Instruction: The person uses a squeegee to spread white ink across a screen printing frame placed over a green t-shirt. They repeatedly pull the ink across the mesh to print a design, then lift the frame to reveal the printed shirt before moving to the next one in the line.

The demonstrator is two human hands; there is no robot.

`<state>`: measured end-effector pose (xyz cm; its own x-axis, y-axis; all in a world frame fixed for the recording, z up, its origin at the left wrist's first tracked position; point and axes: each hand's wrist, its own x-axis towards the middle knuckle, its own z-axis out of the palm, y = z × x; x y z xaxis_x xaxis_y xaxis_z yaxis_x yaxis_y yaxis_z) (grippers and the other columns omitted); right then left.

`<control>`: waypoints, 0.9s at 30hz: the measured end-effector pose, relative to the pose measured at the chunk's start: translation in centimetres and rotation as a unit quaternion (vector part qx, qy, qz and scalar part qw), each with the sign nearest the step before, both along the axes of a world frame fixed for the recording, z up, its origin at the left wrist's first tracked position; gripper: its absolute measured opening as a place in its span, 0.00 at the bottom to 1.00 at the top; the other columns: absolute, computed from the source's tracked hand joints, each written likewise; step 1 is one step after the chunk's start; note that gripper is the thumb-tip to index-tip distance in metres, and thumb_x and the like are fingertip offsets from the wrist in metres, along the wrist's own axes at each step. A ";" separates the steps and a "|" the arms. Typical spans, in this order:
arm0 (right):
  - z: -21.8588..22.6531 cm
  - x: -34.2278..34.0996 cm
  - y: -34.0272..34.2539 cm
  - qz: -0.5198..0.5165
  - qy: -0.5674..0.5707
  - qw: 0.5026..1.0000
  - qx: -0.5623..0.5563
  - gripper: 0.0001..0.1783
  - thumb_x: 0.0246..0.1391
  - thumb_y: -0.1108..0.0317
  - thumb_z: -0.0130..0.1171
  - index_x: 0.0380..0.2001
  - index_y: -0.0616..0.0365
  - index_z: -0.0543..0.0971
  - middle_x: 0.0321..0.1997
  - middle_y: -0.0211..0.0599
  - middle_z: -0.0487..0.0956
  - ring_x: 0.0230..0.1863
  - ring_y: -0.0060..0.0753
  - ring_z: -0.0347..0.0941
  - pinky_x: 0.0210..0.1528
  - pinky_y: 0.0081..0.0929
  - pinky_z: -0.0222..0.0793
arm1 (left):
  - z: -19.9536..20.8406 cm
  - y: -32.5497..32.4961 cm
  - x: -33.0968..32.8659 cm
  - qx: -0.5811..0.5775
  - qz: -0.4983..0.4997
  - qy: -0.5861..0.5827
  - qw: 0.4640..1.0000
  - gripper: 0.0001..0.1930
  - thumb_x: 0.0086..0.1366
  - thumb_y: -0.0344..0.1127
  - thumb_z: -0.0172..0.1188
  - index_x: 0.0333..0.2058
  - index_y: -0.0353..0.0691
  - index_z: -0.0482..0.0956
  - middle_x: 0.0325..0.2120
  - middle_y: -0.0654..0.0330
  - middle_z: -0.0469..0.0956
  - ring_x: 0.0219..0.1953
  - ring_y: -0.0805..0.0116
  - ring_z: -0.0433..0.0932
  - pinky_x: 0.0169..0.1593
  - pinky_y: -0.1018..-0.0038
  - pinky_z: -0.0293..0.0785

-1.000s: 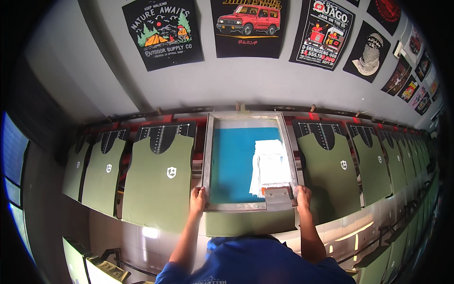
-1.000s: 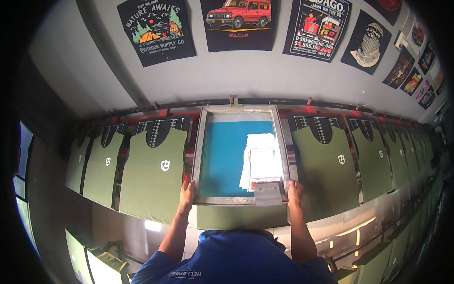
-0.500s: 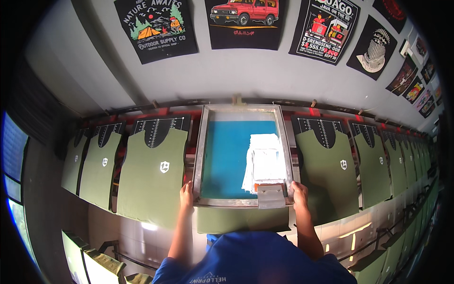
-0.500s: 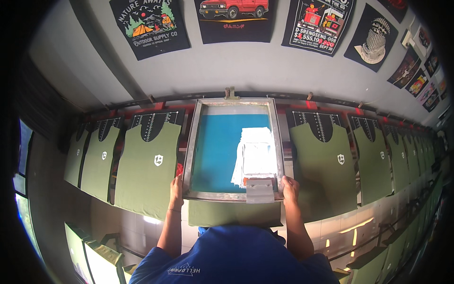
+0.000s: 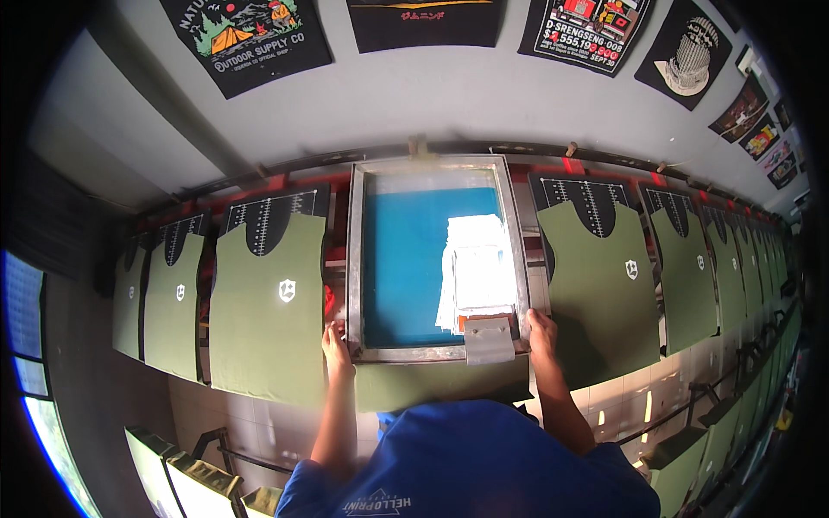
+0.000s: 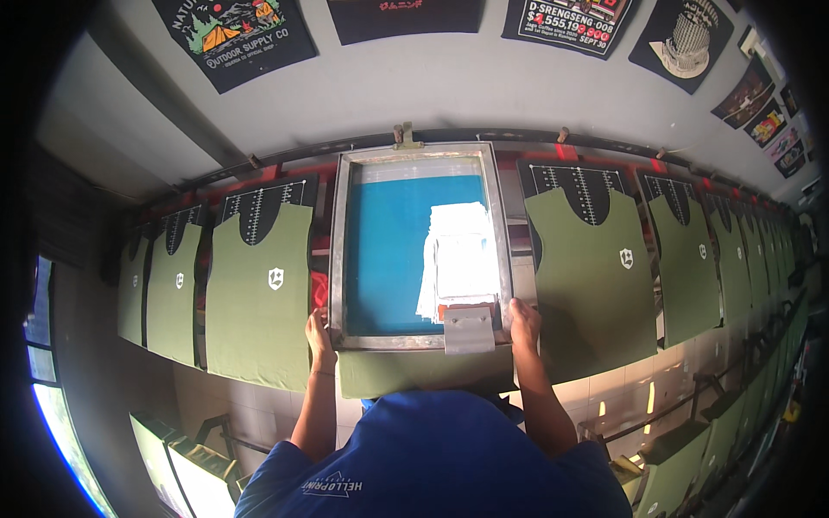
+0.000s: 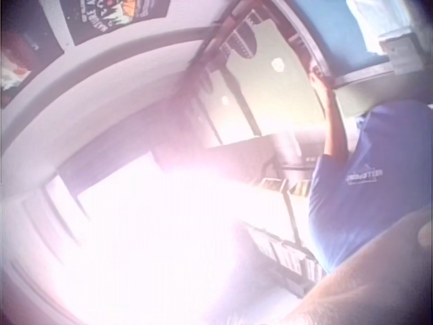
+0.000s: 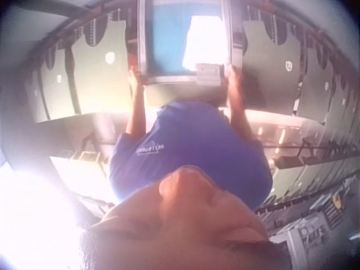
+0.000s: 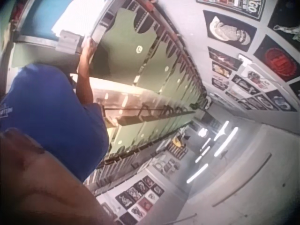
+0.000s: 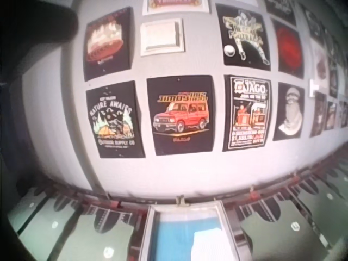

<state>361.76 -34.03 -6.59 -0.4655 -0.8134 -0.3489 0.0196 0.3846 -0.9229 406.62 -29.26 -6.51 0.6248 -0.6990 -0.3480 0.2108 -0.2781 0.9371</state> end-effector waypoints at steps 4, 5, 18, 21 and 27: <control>0.2 0.1 0.2 0.009 0.000 1.000 -0.002 0.20 0.60 0.61 0.65 0.45 0.69 0.82 0.38 0.33 0.83 0.39 0.23 0.74 0.46 0.25 0.68 | 0.9 -0.1 -0.8 0.007 0.003 -0.006 1.000 0.22 0.72 0.54 0.50 0.40 0.40 0.80 0.30 0.66 0.74 0.30 0.75 0.71 0.32 0.77 0.67; 0.0 0.2 0.3 0.013 0.015 1.000 -0.015 0.20 0.60 0.61 0.64 0.45 0.69 0.82 0.39 0.36 0.83 0.40 0.25 0.75 0.47 0.26 0.69 | 1.0 -0.1 -0.8 0.013 0.002 -0.006 1.000 0.22 0.72 0.54 0.50 0.41 0.40 0.80 0.29 0.66 0.74 0.29 0.76 0.71 0.31 0.78 0.67; 8.3 4.4 1.6 0.204 0.347 0.907 -0.123 0.28 0.58 0.55 0.64 0.55 0.63 0.74 0.55 0.54 0.75 0.60 0.55 0.68 0.61 0.45 0.63 | 9.0 -0.3 -6.7 -0.108 -0.150 -0.326 0.927 0.10 0.71 0.34 0.53 0.44 0.33 0.77 0.33 0.57 0.77 0.37 0.67 0.74 0.45 0.69 0.72; 12.1 6.1 4.7 0.411 0.371 0.814 -0.176 0.28 0.54 0.58 0.66 0.54 0.63 0.74 0.54 0.51 0.75 0.58 0.53 0.69 0.61 0.45 0.63 | 10.3 1.3 -11.1 -0.061 -0.351 -0.022 0.934 0.13 0.72 0.38 0.52 0.41 0.32 0.77 0.33 0.58 0.77 0.32 0.71 0.75 0.40 0.73 0.73; 11.2 6.0 4.3 0.481 0.526 0.684 -0.155 0.23 0.47 0.73 0.61 0.50 0.63 0.76 0.53 0.49 0.77 0.55 0.51 0.72 0.59 0.47 0.66 | 5.4 3.7 -18.9 0.185 -0.463 0.436 0.749 0.11 0.73 0.38 0.52 0.42 0.35 0.75 0.34 0.58 0.77 0.34 0.66 0.77 0.43 0.69 0.77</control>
